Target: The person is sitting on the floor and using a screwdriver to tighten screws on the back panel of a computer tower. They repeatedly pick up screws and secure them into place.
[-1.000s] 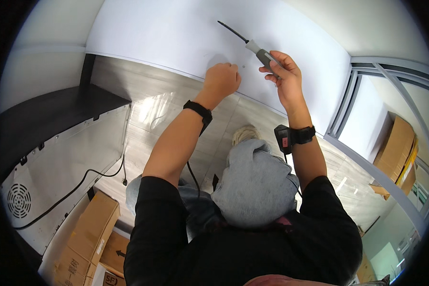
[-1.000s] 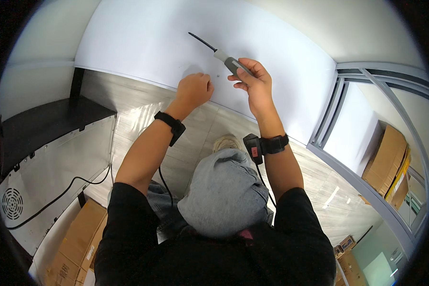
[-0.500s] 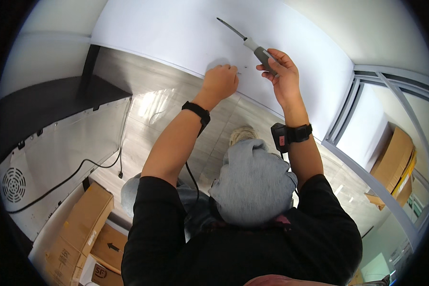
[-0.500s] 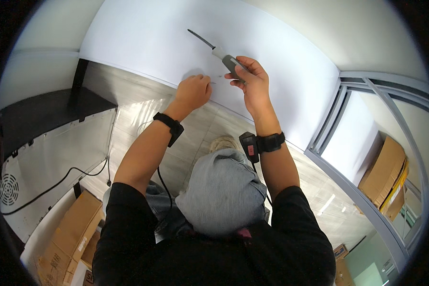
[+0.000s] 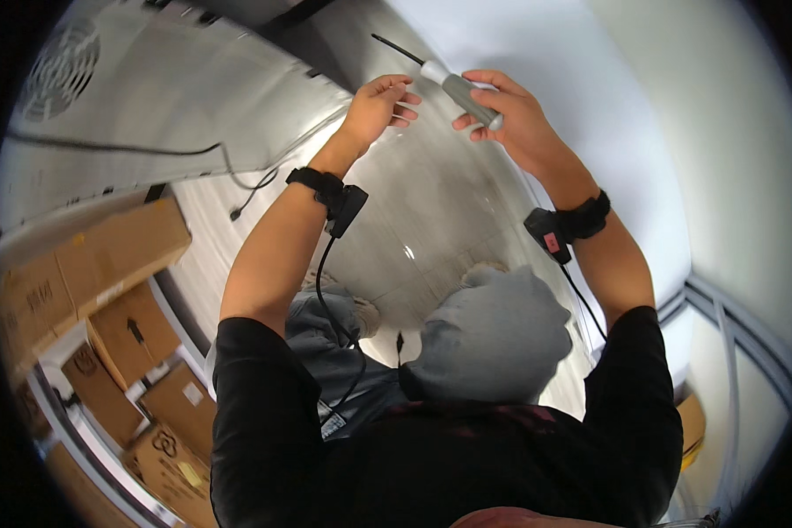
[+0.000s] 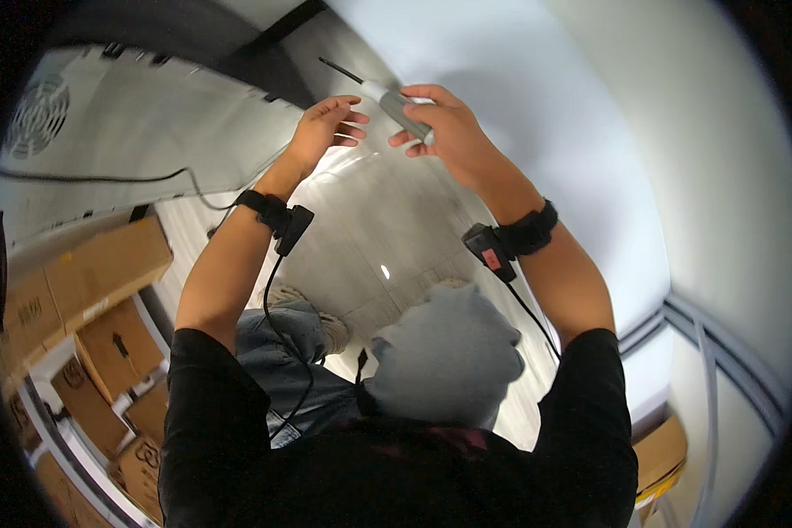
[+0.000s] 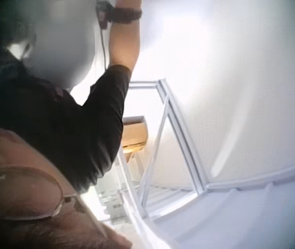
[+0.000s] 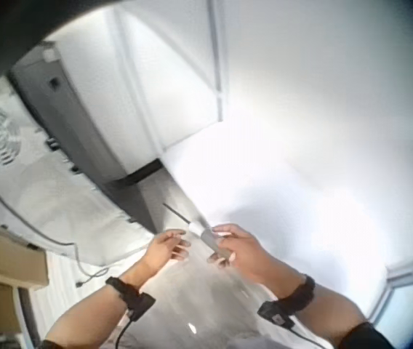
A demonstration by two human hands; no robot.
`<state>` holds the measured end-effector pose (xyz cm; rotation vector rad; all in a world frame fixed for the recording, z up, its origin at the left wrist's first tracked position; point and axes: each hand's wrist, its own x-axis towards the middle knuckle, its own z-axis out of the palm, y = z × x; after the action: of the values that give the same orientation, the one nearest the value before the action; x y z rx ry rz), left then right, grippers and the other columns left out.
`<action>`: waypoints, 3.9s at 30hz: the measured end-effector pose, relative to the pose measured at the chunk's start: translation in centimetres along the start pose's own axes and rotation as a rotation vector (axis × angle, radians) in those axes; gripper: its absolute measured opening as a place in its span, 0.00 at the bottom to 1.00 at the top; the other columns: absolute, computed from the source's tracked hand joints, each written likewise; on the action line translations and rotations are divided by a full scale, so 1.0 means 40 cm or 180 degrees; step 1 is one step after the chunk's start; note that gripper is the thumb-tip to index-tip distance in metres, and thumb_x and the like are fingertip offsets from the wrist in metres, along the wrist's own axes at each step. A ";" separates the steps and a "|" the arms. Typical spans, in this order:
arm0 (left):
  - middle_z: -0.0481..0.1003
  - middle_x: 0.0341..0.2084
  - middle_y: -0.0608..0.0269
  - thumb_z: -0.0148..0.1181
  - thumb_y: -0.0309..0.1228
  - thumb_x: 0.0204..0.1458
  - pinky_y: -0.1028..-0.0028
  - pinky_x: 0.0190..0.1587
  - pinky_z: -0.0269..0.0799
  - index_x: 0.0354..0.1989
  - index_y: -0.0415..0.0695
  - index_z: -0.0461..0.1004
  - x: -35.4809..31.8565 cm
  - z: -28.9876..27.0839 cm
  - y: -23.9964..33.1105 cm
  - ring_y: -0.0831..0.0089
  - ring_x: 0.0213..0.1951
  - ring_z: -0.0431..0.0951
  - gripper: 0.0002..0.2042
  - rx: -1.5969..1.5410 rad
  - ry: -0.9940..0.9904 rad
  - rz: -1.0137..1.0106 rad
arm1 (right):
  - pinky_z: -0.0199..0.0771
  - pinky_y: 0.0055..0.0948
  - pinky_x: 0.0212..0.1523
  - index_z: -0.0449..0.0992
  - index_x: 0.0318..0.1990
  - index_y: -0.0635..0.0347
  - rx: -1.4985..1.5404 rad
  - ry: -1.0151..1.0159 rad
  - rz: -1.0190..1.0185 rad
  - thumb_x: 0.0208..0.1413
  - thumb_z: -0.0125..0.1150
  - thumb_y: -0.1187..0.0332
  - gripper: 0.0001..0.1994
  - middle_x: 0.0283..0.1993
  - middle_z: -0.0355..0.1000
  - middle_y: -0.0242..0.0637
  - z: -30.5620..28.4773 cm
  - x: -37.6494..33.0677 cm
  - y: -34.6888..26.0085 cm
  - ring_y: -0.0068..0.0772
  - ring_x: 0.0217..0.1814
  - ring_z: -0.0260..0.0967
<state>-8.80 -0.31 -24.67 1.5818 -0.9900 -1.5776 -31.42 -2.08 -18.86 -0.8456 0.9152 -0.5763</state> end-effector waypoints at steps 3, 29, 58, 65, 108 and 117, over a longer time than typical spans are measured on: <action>0.73 0.43 0.50 0.34 0.32 0.61 0.70 0.43 0.75 0.57 0.35 0.60 -0.054 -0.108 0.013 0.64 0.38 0.77 0.19 -0.0654 0.0240 -0.0156 | 0.68 0.28 0.36 0.62 0.57 0.59 -0.0106 -0.0445 0.0397 0.61 0.45 0.67 0.17 0.48 0.69 0.40 0.076 0.045 0.025 0.32 0.41 0.72; 0.73 0.32 0.54 0.34 0.35 0.64 0.72 0.34 0.78 0.44 0.37 0.67 -0.031 -0.312 -0.018 0.64 0.32 0.79 0.16 -0.1161 -0.0357 0.0345 | 0.60 0.18 0.20 0.70 0.43 0.60 0.0676 0.1276 0.0300 0.55 0.55 0.62 0.13 0.35 0.71 0.34 0.343 0.026 0.237 0.23 0.25 0.70; 0.69 0.23 0.64 0.39 0.32 0.62 0.76 0.26 0.73 0.44 0.40 0.71 -0.029 -0.287 -0.004 0.72 0.24 0.75 0.13 -0.0879 0.0441 0.0397 | 0.64 0.21 0.22 0.68 0.42 0.61 0.0687 0.1193 0.0028 0.59 0.53 0.59 0.13 0.33 0.71 0.34 0.385 0.039 0.255 0.20 0.22 0.64; 0.69 0.23 0.63 0.40 0.31 0.62 0.76 0.24 0.72 0.43 0.40 0.71 -0.019 -0.296 -0.014 0.70 0.23 0.76 0.12 -0.0960 0.0338 0.0440 | 0.62 0.19 0.22 0.69 0.41 0.57 0.0834 0.1179 0.0018 0.60 0.53 0.59 0.12 0.32 0.72 0.35 0.388 0.041 0.261 0.19 0.22 0.64; 0.74 0.30 0.60 0.37 0.32 0.64 0.78 0.28 0.73 0.47 0.40 0.70 -0.018 -0.295 -0.007 0.75 0.25 0.75 0.15 -0.0725 0.0361 0.0455 | 0.68 0.22 0.27 0.66 0.46 0.66 0.0213 0.1379 -0.0379 0.53 0.62 0.68 0.17 0.38 0.67 0.38 0.401 0.057 0.275 0.23 0.28 0.68; 0.74 0.30 0.57 0.37 0.32 0.63 0.77 0.28 0.75 0.46 0.39 0.69 -0.030 -0.294 0.003 0.74 0.25 0.76 0.14 -0.0945 0.0311 0.0314 | 0.68 0.26 0.31 0.67 0.45 0.61 -0.0347 0.1585 -0.0753 0.51 0.62 0.68 0.16 0.38 0.67 0.36 0.409 0.066 0.298 0.25 0.31 0.67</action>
<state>2.98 0.13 -23.64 1.3700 -0.7313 -1.4872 -15.03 8.78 -24.36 -0.9336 1.3159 -0.9767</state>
